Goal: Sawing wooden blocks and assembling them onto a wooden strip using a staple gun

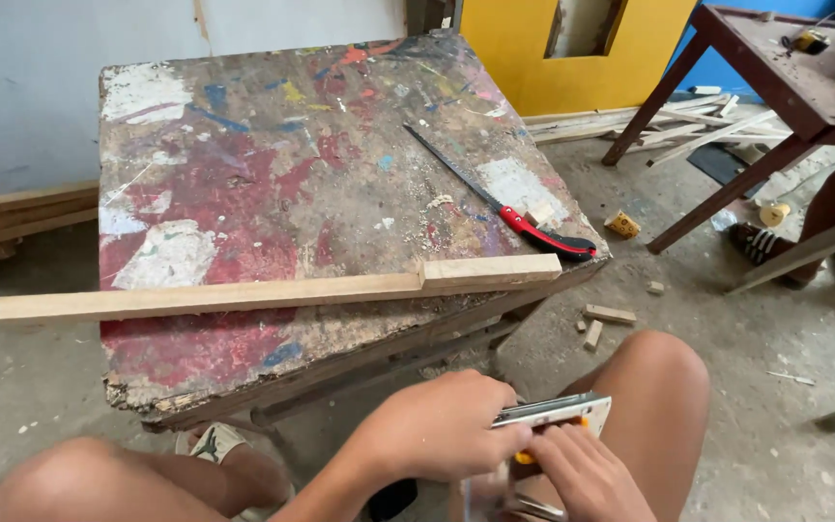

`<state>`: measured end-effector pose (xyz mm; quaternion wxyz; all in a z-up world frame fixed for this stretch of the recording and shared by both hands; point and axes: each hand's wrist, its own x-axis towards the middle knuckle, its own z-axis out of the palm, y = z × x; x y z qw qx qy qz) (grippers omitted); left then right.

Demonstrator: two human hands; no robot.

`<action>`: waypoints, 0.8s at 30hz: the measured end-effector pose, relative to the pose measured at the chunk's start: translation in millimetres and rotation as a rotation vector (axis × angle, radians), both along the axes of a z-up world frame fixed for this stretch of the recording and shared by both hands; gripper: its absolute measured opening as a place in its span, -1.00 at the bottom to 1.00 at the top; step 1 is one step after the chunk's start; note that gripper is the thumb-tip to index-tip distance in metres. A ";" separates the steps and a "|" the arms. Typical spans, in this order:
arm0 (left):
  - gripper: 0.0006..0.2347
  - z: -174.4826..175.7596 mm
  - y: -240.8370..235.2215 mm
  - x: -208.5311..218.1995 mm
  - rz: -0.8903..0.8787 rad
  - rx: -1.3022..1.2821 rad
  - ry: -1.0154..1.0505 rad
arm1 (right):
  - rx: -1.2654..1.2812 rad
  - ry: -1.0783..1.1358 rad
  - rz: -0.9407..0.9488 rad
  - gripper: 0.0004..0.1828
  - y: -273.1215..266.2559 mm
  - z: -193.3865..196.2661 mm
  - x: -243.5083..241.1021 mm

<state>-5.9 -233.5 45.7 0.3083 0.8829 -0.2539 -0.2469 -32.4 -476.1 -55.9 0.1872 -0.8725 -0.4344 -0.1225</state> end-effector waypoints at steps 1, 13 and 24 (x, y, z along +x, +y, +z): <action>-0.61 5.1 4.1 3.1 0.001 0.003 0.004 | 0.003 0.004 0.001 -0.57 0.4 12.9 0.3; -0.73 29.3 -11.1 11.3 -0.183 0.161 -0.364 | -0.286 1.273 0.270 -0.68 28.9 60.2 69.8; -0.69 20.3 20.2 24.2 0.350 -0.026 -0.011 | 0.441 0.190 -0.302 -0.41 36.9 17.0 -6.4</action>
